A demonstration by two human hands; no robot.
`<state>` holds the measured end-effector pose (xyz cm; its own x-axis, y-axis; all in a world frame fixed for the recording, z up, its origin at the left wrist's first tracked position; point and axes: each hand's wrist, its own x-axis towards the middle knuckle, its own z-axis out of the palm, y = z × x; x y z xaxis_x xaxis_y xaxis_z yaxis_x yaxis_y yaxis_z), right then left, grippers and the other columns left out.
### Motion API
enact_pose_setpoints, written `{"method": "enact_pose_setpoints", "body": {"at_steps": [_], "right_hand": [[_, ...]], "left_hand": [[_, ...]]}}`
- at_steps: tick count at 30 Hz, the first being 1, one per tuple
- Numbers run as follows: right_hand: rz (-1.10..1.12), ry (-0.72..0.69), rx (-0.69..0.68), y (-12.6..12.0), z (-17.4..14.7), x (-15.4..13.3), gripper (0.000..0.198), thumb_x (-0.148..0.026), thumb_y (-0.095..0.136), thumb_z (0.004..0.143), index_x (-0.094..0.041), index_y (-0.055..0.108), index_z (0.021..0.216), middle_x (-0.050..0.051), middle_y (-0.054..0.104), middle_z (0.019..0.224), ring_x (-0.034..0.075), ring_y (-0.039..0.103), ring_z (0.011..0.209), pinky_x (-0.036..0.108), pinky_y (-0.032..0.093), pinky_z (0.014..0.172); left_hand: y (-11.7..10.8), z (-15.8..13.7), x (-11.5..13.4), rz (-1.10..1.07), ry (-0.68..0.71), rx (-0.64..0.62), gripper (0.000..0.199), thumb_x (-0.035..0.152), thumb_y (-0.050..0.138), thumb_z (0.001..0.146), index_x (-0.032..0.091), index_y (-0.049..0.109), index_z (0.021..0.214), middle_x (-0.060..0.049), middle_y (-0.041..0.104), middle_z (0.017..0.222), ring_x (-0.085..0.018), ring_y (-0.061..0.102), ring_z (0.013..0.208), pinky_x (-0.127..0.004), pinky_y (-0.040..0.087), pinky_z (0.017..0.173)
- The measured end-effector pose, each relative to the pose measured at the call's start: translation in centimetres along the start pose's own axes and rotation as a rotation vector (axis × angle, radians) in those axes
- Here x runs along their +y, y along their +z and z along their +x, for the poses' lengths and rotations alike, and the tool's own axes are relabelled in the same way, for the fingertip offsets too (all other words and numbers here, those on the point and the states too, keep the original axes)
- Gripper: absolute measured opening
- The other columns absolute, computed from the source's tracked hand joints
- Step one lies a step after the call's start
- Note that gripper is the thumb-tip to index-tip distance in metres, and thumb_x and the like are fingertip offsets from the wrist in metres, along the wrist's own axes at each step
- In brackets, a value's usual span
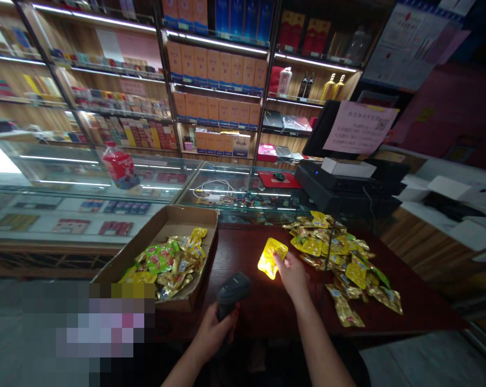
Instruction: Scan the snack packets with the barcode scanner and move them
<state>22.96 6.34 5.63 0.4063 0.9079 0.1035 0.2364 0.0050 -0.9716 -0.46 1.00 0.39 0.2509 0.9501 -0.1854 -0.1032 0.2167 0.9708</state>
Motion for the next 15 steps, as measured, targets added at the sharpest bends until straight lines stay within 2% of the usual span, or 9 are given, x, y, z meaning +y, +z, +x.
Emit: {"method": "enact_pose_setpoints", "body": {"at_steps": [5,10,13,15], "right_hand": [[-0.06,-0.038,0.0,0.0,-0.5,-0.9,0.037,-0.053,0.062,0.081,-0.019,0.071,0.094,0.009,0.079,0.091,0.026,0.074,0.083,0.033,0.057,0.072],[-0.016,-0.039,0.008,0.2,0.1,-0.6,0.038,-0.054,0.065,0.078,-0.02,0.071,0.094,0.009,0.079,0.093,0.026,0.074,0.085,0.035,0.057,0.075],[0.192,0.053,0.055,2.2,1.5,-1.3,0.043,-0.056,0.071,0.069,-0.019,0.068,0.092,0.008,0.078,0.091,0.027,0.074,0.084,0.037,0.058,0.074],[0.36,0.095,0.0,4.8,2.1,-3.3,0.045,-0.056,0.073,0.067,-0.02,0.066,0.093,0.006,0.078,0.092,0.026,0.074,0.084,0.037,0.059,0.072]], "left_hand": [[-0.1,0.1,0.5,0.004,0.0,-0.011,0.032,0.043,0.072,0.072,0.015,0.064,0.086,0.006,0.053,0.049,-0.009,0.046,0.036,-0.02,0.041,0.036],[-0.2,0.2,0.5,0.013,-0.007,-0.009,0.023,0.037,0.068,0.072,0.017,0.057,0.075,0.006,0.053,0.047,-0.009,0.046,0.036,-0.019,0.04,0.035],[0.1,0.3,0.6,-0.028,-0.029,0.018,0.022,0.036,0.067,0.07,0.018,0.055,0.074,0.006,0.053,0.047,-0.009,0.047,0.034,-0.019,0.04,0.034],[0.2,0.3,0.8,-0.061,-0.044,0.044,0.024,0.037,0.068,0.069,0.019,0.055,0.076,0.007,0.054,0.048,-0.01,0.047,0.034,-0.019,0.04,0.033]]}}
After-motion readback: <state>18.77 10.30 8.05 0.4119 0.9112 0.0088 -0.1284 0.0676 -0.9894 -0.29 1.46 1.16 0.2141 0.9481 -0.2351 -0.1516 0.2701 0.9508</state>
